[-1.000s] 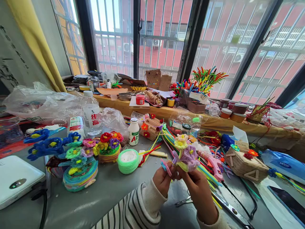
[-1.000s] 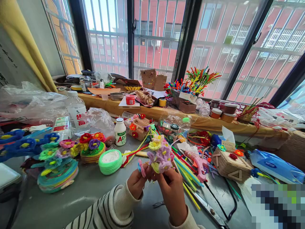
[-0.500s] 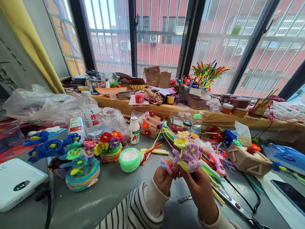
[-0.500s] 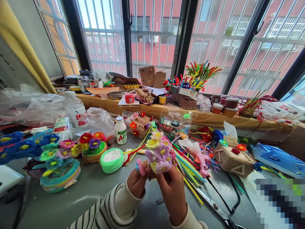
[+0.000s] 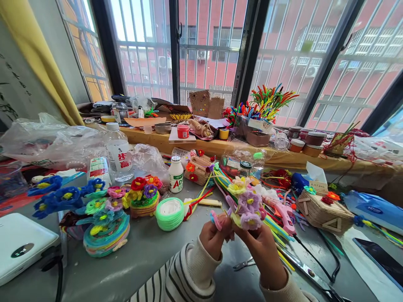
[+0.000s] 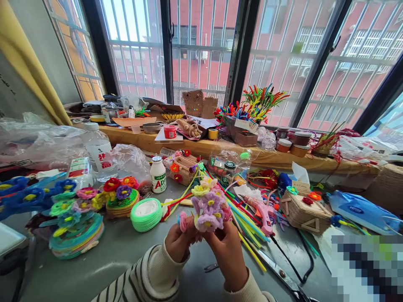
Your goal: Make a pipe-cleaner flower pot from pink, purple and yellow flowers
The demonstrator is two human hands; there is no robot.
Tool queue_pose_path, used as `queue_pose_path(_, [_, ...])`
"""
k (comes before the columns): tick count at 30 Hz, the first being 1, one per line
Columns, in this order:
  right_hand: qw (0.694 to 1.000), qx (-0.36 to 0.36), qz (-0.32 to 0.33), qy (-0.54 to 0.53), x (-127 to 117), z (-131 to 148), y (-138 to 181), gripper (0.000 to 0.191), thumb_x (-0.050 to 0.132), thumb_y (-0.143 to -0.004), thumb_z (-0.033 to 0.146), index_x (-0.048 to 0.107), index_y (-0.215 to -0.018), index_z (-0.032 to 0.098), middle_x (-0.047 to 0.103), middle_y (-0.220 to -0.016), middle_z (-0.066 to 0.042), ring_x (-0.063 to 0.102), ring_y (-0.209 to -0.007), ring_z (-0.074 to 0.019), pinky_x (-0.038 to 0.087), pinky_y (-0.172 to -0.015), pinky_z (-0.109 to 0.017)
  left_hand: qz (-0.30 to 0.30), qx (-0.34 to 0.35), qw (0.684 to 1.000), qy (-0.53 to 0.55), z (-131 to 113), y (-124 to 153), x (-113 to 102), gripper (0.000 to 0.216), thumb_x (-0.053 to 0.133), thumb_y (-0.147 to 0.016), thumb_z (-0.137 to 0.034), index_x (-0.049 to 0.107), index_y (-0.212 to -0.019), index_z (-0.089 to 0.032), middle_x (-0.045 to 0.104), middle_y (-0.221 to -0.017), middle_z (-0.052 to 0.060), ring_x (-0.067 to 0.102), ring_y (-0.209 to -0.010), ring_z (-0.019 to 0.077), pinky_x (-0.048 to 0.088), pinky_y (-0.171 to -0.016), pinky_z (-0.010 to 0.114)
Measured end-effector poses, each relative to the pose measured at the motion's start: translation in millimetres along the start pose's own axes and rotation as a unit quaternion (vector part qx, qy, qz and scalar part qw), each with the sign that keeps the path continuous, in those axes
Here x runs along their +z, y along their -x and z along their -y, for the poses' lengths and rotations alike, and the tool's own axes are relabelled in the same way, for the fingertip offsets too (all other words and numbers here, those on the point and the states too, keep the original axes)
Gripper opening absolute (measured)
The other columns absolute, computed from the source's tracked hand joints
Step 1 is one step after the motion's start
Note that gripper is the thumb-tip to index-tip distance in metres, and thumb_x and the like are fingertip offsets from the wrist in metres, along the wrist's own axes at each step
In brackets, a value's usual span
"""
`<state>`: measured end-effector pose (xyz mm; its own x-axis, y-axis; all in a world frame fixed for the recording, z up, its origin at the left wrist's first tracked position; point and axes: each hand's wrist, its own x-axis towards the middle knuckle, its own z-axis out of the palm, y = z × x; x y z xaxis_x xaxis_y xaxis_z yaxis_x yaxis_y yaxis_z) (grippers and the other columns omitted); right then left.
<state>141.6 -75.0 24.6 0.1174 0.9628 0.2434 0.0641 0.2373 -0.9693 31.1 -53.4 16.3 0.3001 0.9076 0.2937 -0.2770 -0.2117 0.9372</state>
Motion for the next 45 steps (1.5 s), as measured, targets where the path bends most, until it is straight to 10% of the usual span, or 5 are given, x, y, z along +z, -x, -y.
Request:
queue_pose_path(9, [0.980, 0.040, 0.160, -0.109, -8, 18, -3, 0.024, 0.064, -0.056, 0.037, 0.052, -0.059, 0.016, 0.057, -0.050, 0.001, 0.052, -0.047, -0.0124, 0.044, -0.048, -0.025, 0.046, -0.134, 0.964, 0.223, 12, -3, 6, 0.047, 0.058, -0.048, -0.057, 0.051, -0.051, -0.011, 0.040, -0.036, -0.003, 0.036, -0.032, 0.0048, 0.022, -0.036, 0.020])
queue_pose_path(18, [0.990, 0.022, 0.133, -0.042, -11, 25, 0, 0.030, 0.063, -0.046, 0.049, 0.057, -0.049, 0.019, 0.058, -0.045, 0.000, 0.053, -0.041, -0.0148, 0.045, -0.044, -0.027, 0.108, -0.208, 0.928, 0.291, 12, -2, 5, 0.041, 0.062, -0.052, -0.048, 0.056, -0.063, -0.009, 0.038, -0.034, -0.006, 0.037, -0.034, 0.0035, 0.029, -0.036, 0.019])
queue_pose_path(29, [0.973, 0.040, 0.193, -0.119, -14, 22, -10, 0.014, 0.062, -0.061, 0.026, 0.055, -0.067, 0.016, 0.061, -0.057, 0.001, 0.055, -0.051, -0.0123, 0.045, -0.052, -0.024, -0.019, -0.210, 0.939, 0.271, 4, -6, 9, 0.043, 0.067, -0.040, -0.050, 0.050, -0.047, -0.010, 0.040, -0.031, -0.007, 0.036, -0.030, 0.0028, 0.029, -0.037, 0.020])
queue_pose_path(45, [0.978, 0.072, 0.138, -0.136, -7, 19, -10, 0.017, 0.063, -0.061, 0.029, 0.059, -0.063, 0.013, 0.059, -0.052, -0.001, 0.054, -0.050, -0.0138, 0.044, -0.050, -0.025, -0.033, -0.242, 0.937, 0.251, 1, -10, 8, 0.045, 0.066, -0.038, -0.051, 0.043, -0.038, -0.012, 0.037, -0.029, -0.007, 0.032, -0.030, 0.0018, 0.032, -0.037, 0.019])
